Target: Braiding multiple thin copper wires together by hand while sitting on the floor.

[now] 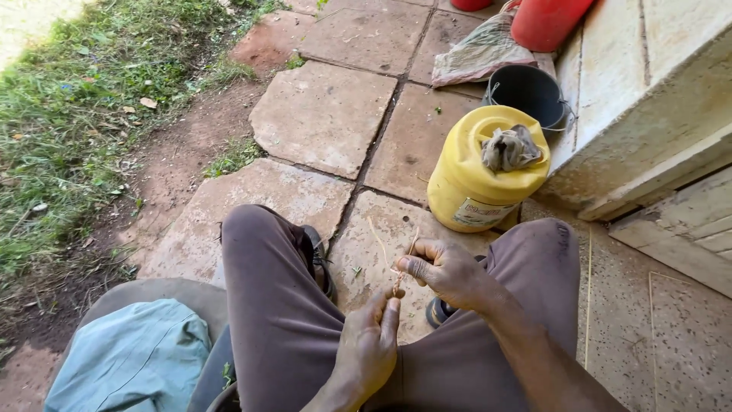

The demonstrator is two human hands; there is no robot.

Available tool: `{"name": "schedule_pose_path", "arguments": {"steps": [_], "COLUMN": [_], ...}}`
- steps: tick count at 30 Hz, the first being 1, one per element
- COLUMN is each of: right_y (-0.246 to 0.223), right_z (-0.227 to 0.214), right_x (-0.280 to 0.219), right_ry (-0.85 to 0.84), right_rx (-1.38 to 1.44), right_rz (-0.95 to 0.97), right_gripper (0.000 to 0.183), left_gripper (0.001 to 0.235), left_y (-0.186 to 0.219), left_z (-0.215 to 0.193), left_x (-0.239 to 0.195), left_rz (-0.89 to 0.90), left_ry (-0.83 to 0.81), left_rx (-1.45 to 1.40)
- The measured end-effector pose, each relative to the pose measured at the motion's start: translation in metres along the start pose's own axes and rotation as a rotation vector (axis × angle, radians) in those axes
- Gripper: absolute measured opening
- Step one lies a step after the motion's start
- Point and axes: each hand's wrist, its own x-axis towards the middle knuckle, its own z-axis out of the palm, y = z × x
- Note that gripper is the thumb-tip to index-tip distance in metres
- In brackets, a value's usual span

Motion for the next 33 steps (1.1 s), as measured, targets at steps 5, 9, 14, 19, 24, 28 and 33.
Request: {"name": "schedule_pose_path", "arguments": {"steps": [5, 9, 14, 19, 24, 28, 33], "right_y": [0.017, 0.027, 0.035, 0.012, 0.027, 0.065, 0.051], "right_z": [0.001, 0.016, 0.021, 0.031, 0.045, 0.059, 0.052], "right_x": [0.002, -0.004, 0.006, -0.001, 0.006, 0.017, 0.009], "right_ry": [-0.077, 0.06, 0.073, 0.158, 0.208, 0.068, 0.117], "right_rx": [0.035, 0.068, 0.215, 0.013, 0.029, 0.714, 0.6], "right_rz": [-0.145, -0.21, -0.151, -0.199, -0.1, -0.213, -0.152], "right_gripper": [0.019, 0.017, 0.022, 0.024, 0.023, 0.021, 0.03], "left_gripper": [0.03, 0.032, 0.048, 0.025, 0.039, 0.039, 0.035], "left_y": [-0.018, -0.028, -0.032, 0.001, -0.022, -0.031, -0.049], "left_z": [0.009, 0.007, 0.0, -0.005, 0.016, 0.017, 0.018], "left_x": [-0.01, -0.005, 0.025, 0.051, 0.047, 0.041, 0.045], "left_rz": [-0.083, -0.236, -0.488, -0.646, -0.442, -0.356, -0.488], "left_ry": [-0.214, -0.281, -0.323, -0.201, -0.009, 0.015, -0.037], "left_rx": [-0.402, -0.527, -0.678, -0.678, -0.388, -0.922, -1.011]}}
